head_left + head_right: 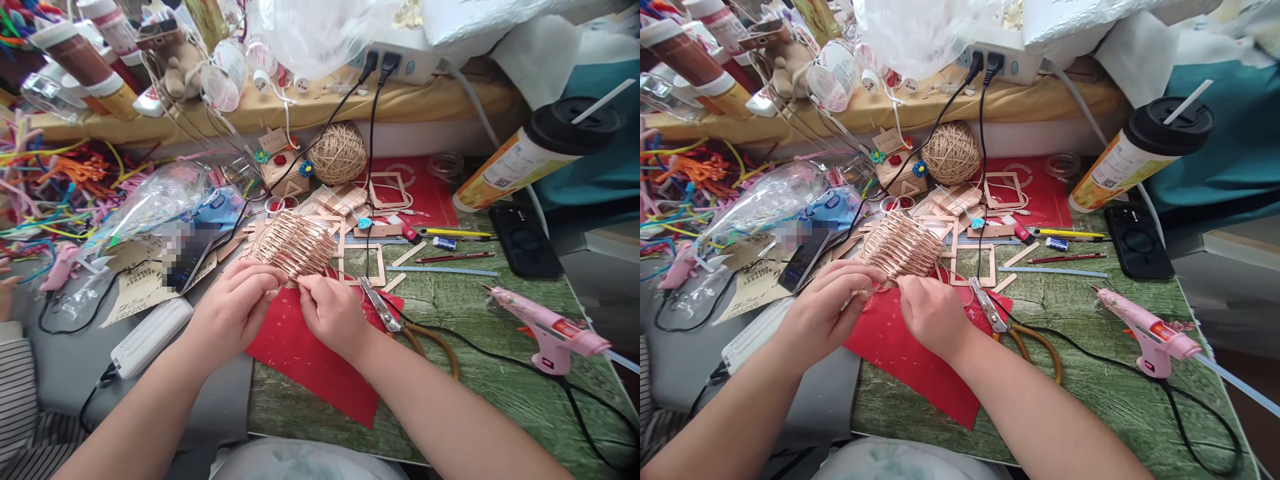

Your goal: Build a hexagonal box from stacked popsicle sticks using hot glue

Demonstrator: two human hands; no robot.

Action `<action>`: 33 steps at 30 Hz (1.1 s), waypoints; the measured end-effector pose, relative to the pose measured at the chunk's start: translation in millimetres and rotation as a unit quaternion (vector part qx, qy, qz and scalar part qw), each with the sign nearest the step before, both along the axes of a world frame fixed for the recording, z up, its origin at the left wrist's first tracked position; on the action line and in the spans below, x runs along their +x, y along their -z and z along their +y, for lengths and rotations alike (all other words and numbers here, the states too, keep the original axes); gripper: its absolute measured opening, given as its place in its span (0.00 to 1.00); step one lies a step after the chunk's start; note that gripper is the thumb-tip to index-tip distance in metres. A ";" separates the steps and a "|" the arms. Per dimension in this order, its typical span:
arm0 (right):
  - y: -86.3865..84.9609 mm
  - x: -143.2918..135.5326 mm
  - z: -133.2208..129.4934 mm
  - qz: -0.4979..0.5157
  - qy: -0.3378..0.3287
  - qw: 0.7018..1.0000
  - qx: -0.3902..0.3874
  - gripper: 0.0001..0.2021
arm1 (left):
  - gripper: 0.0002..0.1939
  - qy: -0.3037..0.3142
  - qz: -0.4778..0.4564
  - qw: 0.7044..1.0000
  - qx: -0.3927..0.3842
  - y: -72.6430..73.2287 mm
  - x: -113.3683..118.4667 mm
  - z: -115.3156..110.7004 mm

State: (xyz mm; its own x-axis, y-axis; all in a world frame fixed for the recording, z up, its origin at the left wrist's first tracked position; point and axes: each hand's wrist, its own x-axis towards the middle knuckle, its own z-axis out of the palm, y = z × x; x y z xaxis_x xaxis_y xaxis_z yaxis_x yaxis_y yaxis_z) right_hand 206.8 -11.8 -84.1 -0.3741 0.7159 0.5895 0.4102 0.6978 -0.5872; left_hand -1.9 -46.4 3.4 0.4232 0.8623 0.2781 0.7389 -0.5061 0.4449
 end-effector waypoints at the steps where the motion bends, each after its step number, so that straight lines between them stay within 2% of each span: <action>1: 0.1 -0.2 0.1 0.000 0.000 1.000 0.004 0.07 | 0.10 -0.003 -0.005 1.000 -0.003 0.4 -0.5 -0.3; 9: 1.2 -1.5 -0.8 -0.008 0.007 1.000 0.007 0.07 | 0.07 -0.036 -0.064 0.996 -0.048 2.6 -2.3 -3.7; 15: -3.3 1.0 5.1 0.016 0.036 0.999 -0.011 0.06 | 0.07 -0.094 -0.182 0.976 -0.078 8.6 -4.9 -13.9; 24: -3.1 1.6 3.6 0.029 0.023 0.999 -0.018 0.04 | 0.03 -0.098 -0.197 0.971 -0.089 9.5 -4.5 -15.3; 26: -2.8 1.5 2.9 0.027 0.021 0.999 -0.019 0.05 | 0.04 -0.115 -0.192 0.971 -0.087 9.1 -3.5 -14.7; 29: -2.9 1.5 2.9 0.025 0.020 0.999 -0.020 0.05 | 0.06 -0.127 -0.132 0.979 -0.086 5.3 -1.5 -11.4; 33: -3.4 1.7 2.9 0.021 0.024 0.999 -0.023 0.04 | 0.17 -0.168 -0.025 0.984 -0.053 -2.4 3.7 -3.9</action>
